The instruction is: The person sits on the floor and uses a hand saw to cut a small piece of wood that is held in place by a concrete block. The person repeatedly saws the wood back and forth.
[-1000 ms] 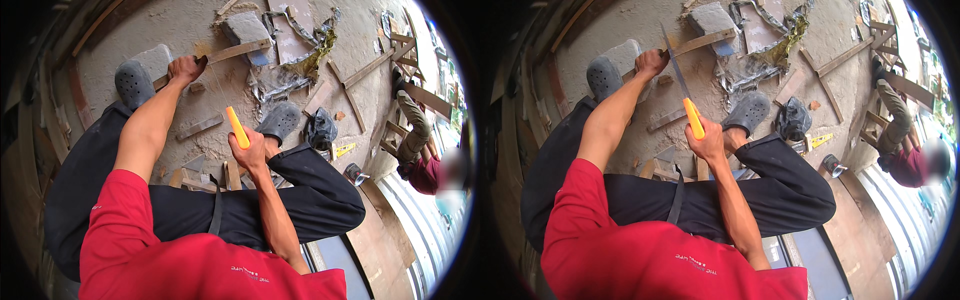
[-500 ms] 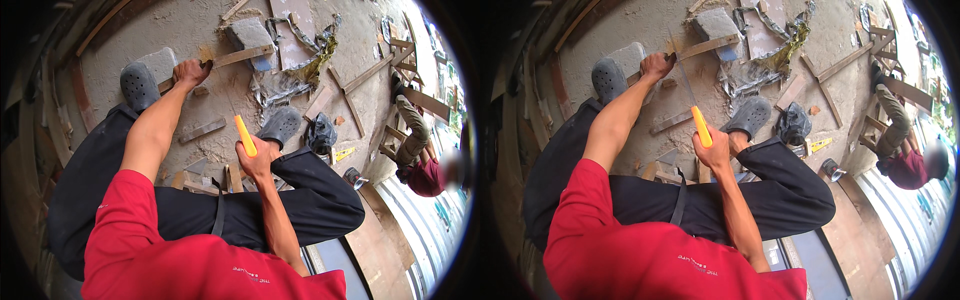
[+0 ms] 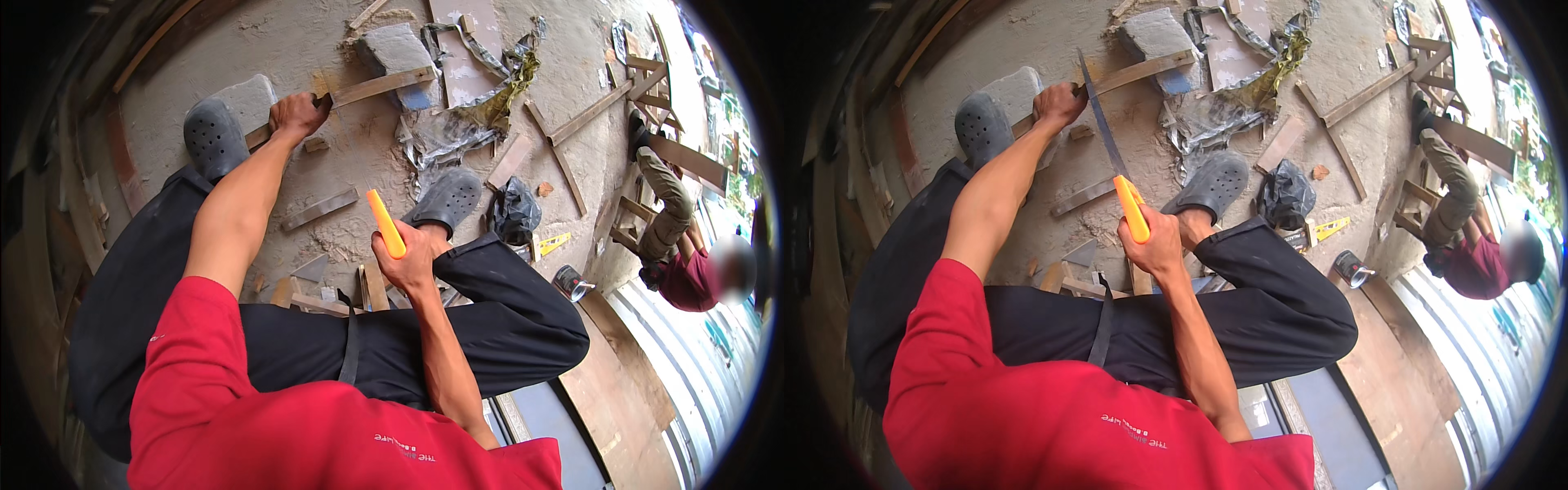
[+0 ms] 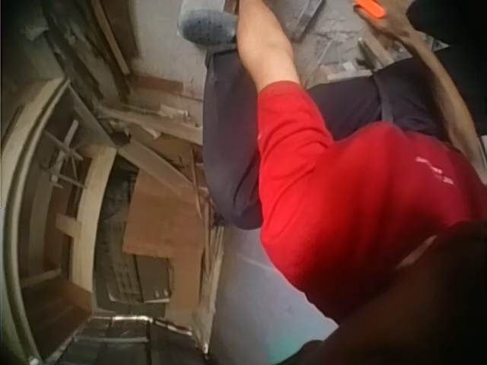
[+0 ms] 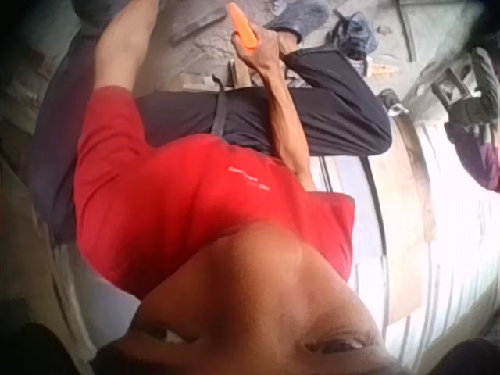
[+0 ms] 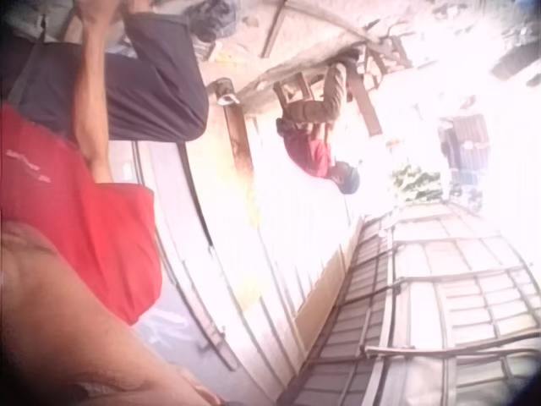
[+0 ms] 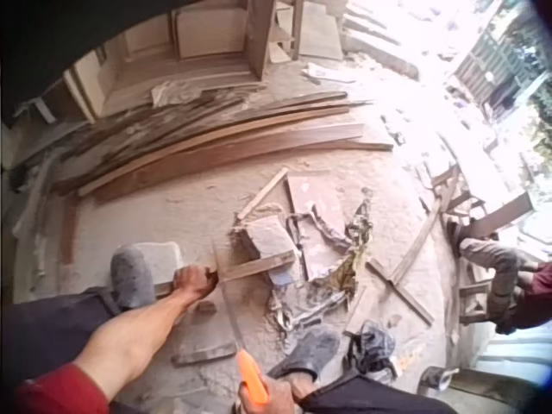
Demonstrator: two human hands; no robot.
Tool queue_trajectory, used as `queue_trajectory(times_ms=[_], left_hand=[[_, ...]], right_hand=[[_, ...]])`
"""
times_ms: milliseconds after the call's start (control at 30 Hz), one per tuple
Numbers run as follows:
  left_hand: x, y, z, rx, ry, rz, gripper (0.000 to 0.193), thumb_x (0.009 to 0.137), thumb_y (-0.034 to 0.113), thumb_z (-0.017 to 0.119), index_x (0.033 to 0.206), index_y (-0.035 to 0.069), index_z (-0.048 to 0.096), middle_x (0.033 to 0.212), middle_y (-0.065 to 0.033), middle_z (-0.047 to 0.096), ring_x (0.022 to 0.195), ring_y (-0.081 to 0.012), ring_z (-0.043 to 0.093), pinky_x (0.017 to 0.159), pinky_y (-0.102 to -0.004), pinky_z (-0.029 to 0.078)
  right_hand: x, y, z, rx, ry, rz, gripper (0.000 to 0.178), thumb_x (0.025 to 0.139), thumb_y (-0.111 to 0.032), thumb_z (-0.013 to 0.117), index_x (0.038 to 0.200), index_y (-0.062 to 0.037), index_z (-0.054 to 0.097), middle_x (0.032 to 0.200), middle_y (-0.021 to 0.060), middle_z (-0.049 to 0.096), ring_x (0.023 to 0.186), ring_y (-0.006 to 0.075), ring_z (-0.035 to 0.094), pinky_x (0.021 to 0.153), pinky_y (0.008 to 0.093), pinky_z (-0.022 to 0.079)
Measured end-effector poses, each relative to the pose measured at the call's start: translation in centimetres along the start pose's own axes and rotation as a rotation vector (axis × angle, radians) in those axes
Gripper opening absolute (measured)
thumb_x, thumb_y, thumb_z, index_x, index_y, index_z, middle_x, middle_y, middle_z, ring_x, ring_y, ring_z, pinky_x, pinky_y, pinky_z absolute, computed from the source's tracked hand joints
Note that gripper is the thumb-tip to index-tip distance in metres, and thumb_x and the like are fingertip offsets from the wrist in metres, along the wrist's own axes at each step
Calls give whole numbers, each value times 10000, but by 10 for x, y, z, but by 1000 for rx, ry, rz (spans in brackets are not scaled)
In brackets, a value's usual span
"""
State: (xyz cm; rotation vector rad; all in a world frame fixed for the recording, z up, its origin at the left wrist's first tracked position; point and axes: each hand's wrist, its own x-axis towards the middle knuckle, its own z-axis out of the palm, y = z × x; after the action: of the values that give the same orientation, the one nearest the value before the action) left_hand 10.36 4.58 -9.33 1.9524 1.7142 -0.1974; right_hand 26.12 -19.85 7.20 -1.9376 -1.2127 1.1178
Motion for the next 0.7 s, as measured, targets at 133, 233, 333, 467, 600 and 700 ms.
queue_trajectory(times_ms=[133,233,333,467,600,700], left_hand=[[1,-2,3,26,17,-12,673,852,686,434,876,88,742,826,-226,691,830,-404,683,717,-470,528],[1,-3,2,26,25,-9,660,854,676,446,865,87,743,828,-224,691,829,-403,683,709,-467,531],[1,-4,4,28,25,20,654,856,670,459,850,81,743,827,-224,691,829,-402,684,704,-467,533],[2,-4,7,26,13,-3,651,856,673,463,850,86,744,830,-221,693,833,-405,683,708,-473,531],[4,-5,4,35,6,11,665,858,685,444,868,91,743,840,-222,694,845,-409,680,719,-481,528],[5,-3,-1,7,69,26,694,856,698,426,871,79,738,850,-227,693,854,-411,678,725,-485,525]], right_hand=[[7,0,-9,-5,-24,13,167,799,-167,643,741,-17,600,570,129,541,499,247,547,522,348,431],[4,-3,-8,-9,-22,-21,181,769,-162,660,731,5,602,598,192,584,536,342,623,533,392,485],[21,1,4,-48,-31,-38,182,768,-164,655,731,6,602,623,204,595,563,373,618,549,408,489],[28,-3,4,-64,-34,-13,190,764,-171,648,736,12,606,624,210,592,580,375,624,562,406,493],[14,-2,1,-8,-61,51,180,766,-165,644,751,13,617,618,207,591,576,368,630,557,397,494],[13,0,2,-18,-50,25,178,766,-163,646,749,12,616,613,205,589,567,366,627,551,395,493]])
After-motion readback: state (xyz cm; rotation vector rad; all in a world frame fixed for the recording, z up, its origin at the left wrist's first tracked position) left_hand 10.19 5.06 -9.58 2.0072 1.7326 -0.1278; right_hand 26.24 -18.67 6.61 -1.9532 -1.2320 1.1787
